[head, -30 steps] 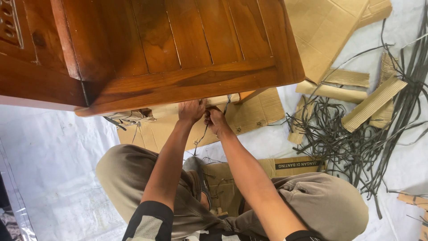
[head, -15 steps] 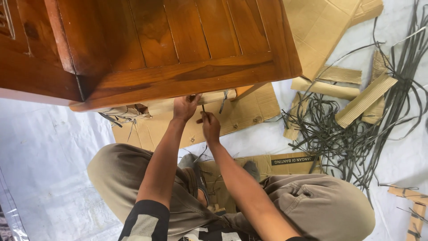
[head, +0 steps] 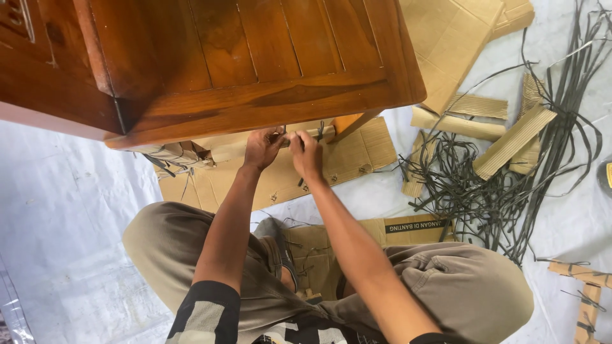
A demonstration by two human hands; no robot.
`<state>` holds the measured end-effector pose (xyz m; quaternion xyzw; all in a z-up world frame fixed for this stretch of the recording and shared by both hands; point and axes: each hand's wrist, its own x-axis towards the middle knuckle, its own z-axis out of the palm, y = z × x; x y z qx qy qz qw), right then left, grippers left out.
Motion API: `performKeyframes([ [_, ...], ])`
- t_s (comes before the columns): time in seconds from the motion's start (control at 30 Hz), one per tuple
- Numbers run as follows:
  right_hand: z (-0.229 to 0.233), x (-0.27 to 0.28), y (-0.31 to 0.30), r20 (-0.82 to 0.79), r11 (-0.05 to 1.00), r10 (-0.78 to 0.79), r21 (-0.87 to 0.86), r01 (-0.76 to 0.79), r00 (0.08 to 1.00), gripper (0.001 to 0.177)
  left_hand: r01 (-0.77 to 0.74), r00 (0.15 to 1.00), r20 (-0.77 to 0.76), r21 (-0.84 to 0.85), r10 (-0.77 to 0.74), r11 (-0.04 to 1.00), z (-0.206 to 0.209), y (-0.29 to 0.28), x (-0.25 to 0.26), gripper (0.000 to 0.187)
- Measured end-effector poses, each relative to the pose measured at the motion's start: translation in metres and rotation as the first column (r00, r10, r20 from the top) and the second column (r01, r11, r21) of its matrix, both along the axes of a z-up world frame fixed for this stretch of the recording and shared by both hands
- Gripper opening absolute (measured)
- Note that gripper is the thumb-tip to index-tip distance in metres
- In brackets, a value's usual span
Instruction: Wrapping furniture legs with cardboard and tying them with string.
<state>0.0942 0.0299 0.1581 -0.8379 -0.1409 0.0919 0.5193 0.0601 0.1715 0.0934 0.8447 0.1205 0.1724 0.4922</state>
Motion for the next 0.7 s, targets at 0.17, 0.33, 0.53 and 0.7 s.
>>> performKeyframes([
  [0.17, -0.041, 0.049, 0.016, -0.163, 0.984, 0.005, -0.177, -0.034, 0.987, 0.034, -0.025, 0.997, -0.073, -0.009, 0.024, 1.000, -0.019, 0.000, 0.003, 0.007],
  [0.33, -0.099, 0.088, 0.015, -0.339, 0.991, 0.009, -0.125, -0.054, 0.941, 0.046, -0.020, 0.995, -0.099, -0.029, 0.017, 0.999, 0.005, -0.002, 0.002, 0.009],
  [0.53, -0.089, 0.089, 0.024, -0.388, 0.986, 0.061, -0.120, -0.116, 0.919, 0.044, 0.040, 0.999, 0.008, 0.221, -0.042, 0.975, 0.012, -0.001, -0.003, 0.011],
  [0.7, -0.088, 0.081, 0.022, -0.569, 0.976, -0.099, 0.106, 0.192, 0.817, 0.040, 0.047, 0.987, -0.157, 0.439, 0.025, 0.897, -0.025, -0.001, 0.006, 0.008],
])
